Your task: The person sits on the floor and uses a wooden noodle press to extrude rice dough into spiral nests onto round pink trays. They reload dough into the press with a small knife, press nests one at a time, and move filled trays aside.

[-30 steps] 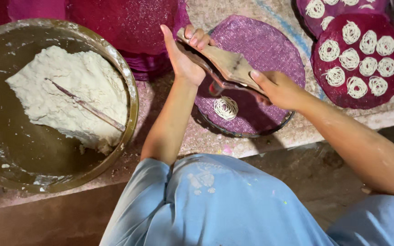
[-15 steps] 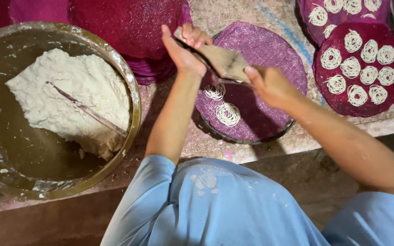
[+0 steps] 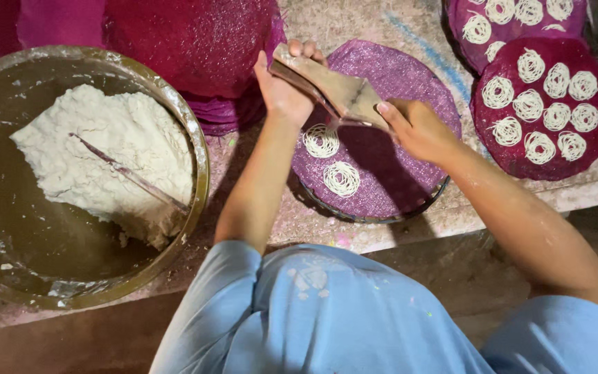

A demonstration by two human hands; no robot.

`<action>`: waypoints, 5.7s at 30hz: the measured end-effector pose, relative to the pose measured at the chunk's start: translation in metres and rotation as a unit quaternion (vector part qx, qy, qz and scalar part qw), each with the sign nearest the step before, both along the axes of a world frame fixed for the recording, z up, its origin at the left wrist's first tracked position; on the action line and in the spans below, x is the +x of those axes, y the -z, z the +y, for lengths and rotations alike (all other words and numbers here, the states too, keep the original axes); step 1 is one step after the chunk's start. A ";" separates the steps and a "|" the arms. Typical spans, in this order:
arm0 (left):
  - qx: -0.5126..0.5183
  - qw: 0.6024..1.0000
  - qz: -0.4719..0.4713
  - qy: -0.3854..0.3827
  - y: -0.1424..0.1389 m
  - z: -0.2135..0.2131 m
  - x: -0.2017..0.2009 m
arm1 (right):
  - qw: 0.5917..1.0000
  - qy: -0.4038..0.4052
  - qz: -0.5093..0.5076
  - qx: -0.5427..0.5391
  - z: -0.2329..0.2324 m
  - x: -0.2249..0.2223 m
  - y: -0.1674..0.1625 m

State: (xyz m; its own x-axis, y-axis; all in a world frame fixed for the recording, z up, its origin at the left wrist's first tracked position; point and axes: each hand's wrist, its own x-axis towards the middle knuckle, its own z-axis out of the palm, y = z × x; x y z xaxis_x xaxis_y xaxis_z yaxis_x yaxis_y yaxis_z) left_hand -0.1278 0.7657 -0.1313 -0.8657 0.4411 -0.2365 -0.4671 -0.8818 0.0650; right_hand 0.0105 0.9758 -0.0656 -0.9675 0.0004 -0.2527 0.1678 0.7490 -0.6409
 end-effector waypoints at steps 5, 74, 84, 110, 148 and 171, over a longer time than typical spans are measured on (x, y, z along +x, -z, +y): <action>-0.358 0.892 0.094 0.259 0.015 -0.015 0.023 | 0.998 0.001 0.010 -0.062 0.014 0.007 0.006; -0.563 0.764 0.310 -0.051 -0.029 -0.630 0.139 | 0.908 -0.213 0.186 0.310 -0.549 0.013 0.035; -0.537 0.795 0.266 -0.089 -0.025 -0.635 0.137 | 0.915 -0.243 -0.001 0.320 -0.568 0.009 -0.064; -0.577 0.689 0.370 -0.237 -0.021 -0.650 0.136 | 0.837 -0.396 -0.158 0.344 -0.578 0.039 0.002; -0.766 0.300 0.567 0.024 -0.106 -0.630 0.099 | 0.794 -0.353 0.206 0.450 -0.664 0.039 -0.193; -0.798 0.379 0.468 -0.027 -0.064 -0.633 0.072 | 0.909 -0.202 0.149 0.333 -0.586 0.060 -0.162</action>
State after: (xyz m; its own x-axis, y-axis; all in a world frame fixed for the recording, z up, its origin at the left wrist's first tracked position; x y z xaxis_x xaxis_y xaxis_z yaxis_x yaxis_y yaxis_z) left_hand -0.0560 0.1325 -0.0671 -0.8978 0.3578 0.2567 0.4343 0.6236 0.6500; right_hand 0.0701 0.3893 0.0964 -0.9485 -0.3121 -0.0538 -0.3128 0.9498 0.0040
